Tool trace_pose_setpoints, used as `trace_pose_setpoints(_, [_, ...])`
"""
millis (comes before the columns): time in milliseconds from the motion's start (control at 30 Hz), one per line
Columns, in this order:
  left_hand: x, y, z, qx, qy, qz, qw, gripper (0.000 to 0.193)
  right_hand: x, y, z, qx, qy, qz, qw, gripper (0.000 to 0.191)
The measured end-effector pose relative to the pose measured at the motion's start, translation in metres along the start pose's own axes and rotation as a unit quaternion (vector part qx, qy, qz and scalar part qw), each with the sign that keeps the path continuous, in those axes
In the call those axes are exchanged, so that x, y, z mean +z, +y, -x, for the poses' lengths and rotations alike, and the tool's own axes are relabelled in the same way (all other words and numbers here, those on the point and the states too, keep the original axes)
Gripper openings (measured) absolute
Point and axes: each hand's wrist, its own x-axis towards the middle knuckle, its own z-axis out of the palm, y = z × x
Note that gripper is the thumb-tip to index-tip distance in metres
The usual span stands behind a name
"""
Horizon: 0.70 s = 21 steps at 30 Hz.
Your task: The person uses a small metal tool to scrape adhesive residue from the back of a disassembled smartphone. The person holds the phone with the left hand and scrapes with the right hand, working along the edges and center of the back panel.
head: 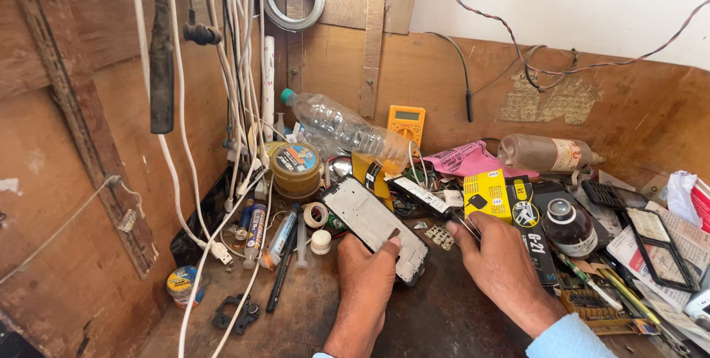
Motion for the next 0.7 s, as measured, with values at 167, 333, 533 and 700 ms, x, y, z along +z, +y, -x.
trace_pose_setpoints(167, [-0.002, 0.002, 0.001, -0.019, 0.008, 0.004, 1.000, 0.022, -0.001, -0.004, 0.009, -0.077, -0.052, -0.178, 0.980, 0.015])
trace_pose_setpoints(333, [-0.002, 0.002, 0.002, 0.001, -0.008, 0.010, 1.000, 0.021, 0.003, 0.002, 0.007, -0.118, -0.093, -0.183, 0.972, 0.013])
trace_pose_setpoints(533, [-0.001, -0.001, 0.000, 0.007, -0.005, -0.018, 1.000, 0.022, 0.012, 0.010, -0.003, -0.181, -0.151, -0.250, 0.939, 0.011])
trace_pose_setpoints(700, [-0.001, -0.005, -0.002, 0.011, -0.002, -0.029, 1.000, 0.023, 0.012, 0.005, -0.007, -0.187, -0.164, -0.184, 0.951, 0.013])
